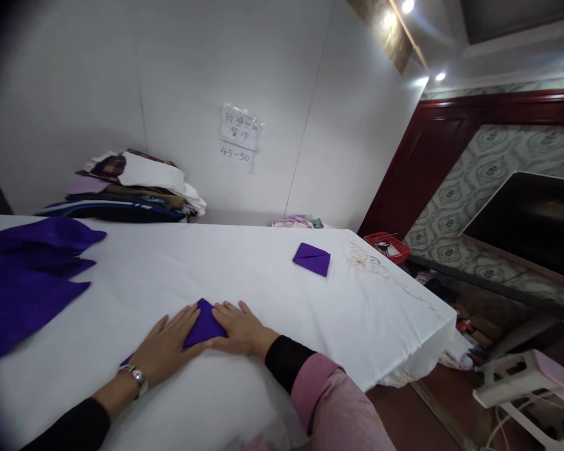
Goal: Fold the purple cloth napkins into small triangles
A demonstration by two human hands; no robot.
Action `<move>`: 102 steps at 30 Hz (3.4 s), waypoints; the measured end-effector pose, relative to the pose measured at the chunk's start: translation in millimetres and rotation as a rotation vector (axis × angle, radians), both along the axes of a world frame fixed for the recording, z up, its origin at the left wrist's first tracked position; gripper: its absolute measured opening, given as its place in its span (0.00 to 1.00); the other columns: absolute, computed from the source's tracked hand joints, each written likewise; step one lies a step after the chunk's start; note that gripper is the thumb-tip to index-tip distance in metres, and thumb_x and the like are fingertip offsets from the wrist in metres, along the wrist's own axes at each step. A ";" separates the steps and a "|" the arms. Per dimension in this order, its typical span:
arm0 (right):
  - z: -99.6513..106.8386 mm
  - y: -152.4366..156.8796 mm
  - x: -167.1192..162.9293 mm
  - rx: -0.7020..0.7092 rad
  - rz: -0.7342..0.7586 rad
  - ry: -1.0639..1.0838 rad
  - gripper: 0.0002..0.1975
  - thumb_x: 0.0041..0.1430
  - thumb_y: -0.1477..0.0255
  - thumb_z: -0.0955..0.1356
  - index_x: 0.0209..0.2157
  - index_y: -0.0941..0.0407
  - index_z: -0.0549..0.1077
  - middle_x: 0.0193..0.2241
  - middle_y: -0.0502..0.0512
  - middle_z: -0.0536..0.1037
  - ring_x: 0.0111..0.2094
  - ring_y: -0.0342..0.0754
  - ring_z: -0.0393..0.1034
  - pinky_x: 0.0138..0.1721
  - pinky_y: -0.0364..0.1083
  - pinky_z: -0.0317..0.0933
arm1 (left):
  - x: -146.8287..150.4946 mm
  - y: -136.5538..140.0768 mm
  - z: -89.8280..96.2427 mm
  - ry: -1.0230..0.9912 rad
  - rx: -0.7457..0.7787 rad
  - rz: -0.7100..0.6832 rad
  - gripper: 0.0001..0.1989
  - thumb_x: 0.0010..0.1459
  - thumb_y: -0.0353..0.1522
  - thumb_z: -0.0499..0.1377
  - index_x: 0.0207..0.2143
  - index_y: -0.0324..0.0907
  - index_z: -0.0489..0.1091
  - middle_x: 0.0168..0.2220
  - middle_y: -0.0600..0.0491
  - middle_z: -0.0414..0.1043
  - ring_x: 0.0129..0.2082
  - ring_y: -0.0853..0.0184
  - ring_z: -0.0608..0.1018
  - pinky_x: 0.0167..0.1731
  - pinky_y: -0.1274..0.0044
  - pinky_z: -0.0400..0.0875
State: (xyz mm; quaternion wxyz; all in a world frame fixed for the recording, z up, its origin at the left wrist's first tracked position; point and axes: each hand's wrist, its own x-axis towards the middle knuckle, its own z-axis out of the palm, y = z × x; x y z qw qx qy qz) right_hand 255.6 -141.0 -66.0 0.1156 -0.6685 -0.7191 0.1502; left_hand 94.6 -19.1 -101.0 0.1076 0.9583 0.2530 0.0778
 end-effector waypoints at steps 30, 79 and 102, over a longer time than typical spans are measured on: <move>-11.0 38.2 -21.8 -0.019 0.031 -0.007 0.40 0.59 0.50 0.55 0.63 0.59 0.38 0.64 0.59 0.40 0.64 0.51 0.31 0.61 0.57 0.28 | -4.7 -9.3 9.0 0.048 -0.054 -0.010 0.39 0.51 0.44 0.51 0.63 0.38 0.44 0.64 0.45 0.43 0.63 0.57 0.48 0.59 0.60 0.38; -24.3 36.1 -23.6 0.031 0.010 -0.073 0.38 0.58 0.50 0.55 0.63 0.57 0.43 0.64 0.58 0.42 0.64 0.53 0.33 0.60 0.57 0.30 | -46.6 -13.6 33.0 -0.088 -0.120 0.310 0.17 0.58 0.38 0.52 0.48 0.43 0.66 0.45 0.49 0.71 0.46 0.62 0.71 0.47 0.72 0.63; -27.9 52.9 21.8 -0.034 -0.116 1.118 0.46 0.39 0.74 0.73 0.61 0.51 0.51 0.40 0.52 0.74 0.36 0.48 0.70 0.40 0.49 0.64 | -40.2 15.5 63.3 -0.130 -0.305 0.134 0.10 0.56 0.40 0.47 0.31 0.45 0.61 0.25 0.57 0.71 0.26 0.66 0.73 0.27 0.77 0.61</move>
